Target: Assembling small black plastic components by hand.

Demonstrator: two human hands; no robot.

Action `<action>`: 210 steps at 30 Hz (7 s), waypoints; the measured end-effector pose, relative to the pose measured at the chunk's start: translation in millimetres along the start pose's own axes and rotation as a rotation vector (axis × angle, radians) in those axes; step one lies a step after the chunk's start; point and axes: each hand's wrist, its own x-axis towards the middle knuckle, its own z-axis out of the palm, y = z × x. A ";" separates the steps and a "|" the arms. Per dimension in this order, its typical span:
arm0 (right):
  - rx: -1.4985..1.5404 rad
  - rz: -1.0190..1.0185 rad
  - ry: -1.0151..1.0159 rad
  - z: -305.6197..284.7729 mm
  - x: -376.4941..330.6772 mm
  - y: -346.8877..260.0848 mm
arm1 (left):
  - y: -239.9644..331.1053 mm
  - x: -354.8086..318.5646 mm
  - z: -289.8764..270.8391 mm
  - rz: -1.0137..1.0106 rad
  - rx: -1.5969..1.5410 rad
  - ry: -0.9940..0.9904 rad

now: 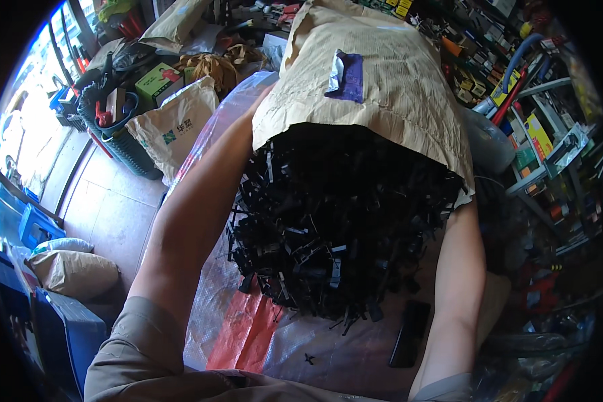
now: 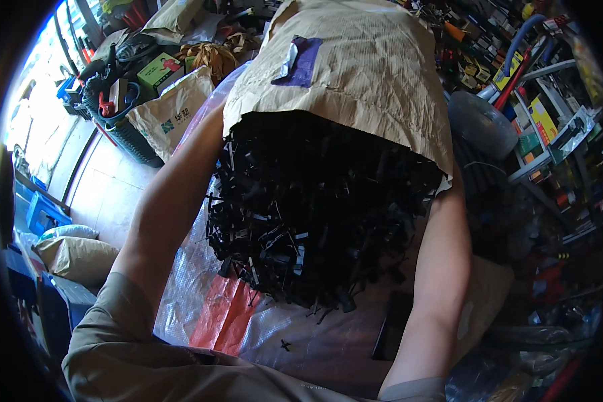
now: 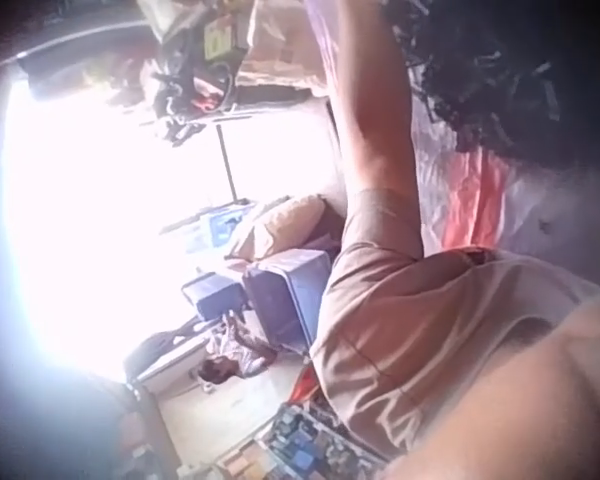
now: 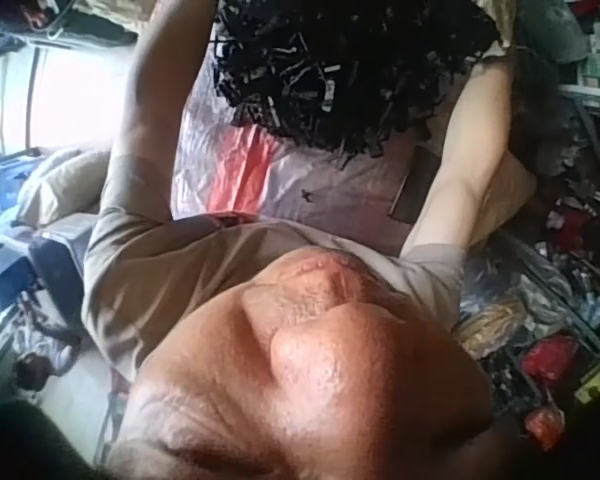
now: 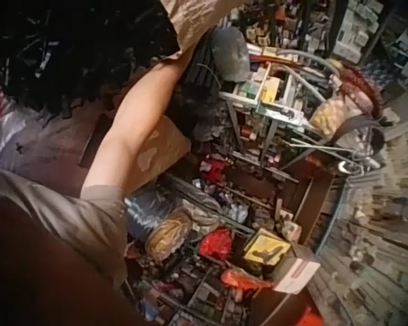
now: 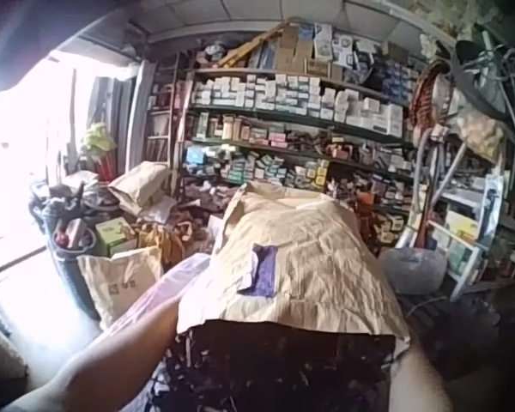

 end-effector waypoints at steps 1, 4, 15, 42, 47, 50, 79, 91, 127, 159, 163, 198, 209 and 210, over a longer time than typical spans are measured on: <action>-0.006 0.004 -0.004 -0.8 1.7 -2.9 | -6.0 -6.7 -1.1 0.000 0.006 0.019; -0.026 0.013 -0.017 -43.0 15.3 -23.4 | -7.2 -3.8 -1.4 0.132 0.366 0.179; -0.084 0.091 0.010 -18.9 11.1 -14.0 | -1.2 6.4 -29.8 -0.080 0.188 0.160; -0.478 -0.126 0.037 13.2 -220.8 83.5 | -25.9 -244.8 45.6 -0.256 0.896 0.260; -0.496 -0.414 0.140 64.6 -237.1 107.0 | -52.6 -253.6 51.8 0.054 1.136 0.373; -0.690 -0.477 0.152 77.9 -258.1 98.9 | -54.8 -276.0 78.4 0.247 1.109 0.354; -1.193 -0.566 0.126 84.4 -393.4 164.7 | -46.6 -405.3 97.8 0.292 0.744 0.277; -1.082 -0.691 -0.016 74.0 -433.0 123.1 | -51.4 -443.4 114.6 0.007 1.137 -0.062; 0.020 -0.281 -0.324 115.3 -391.9 116.5 | -67.6 -402.5 166.9 0.234 0.708 -0.144; -0.114 -0.181 -0.395 95.2 -414.0 113.4 | -85.6 -429.2 180.3 -0.541 -0.473 0.027; -0.254 -0.141 -0.344 88.7 -421.2 110.4 | -88.9 -436.8 181.8 -0.249 0.107 -0.059; -0.356 -0.564 0.067 90.1 -433.7 130.5 | -83.6 -420.9 191.4 0.061 0.622 -0.218; 0.036 -0.241 -0.212 95.7 -431.2 134.5 | -94.4 -426.3 189.5 0.431 0.774 -0.058; 0.059 -0.255 -0.216 97.0 -431.3 134.9 | -94.4 -428.2 190.1 0.416 0.766 -0.030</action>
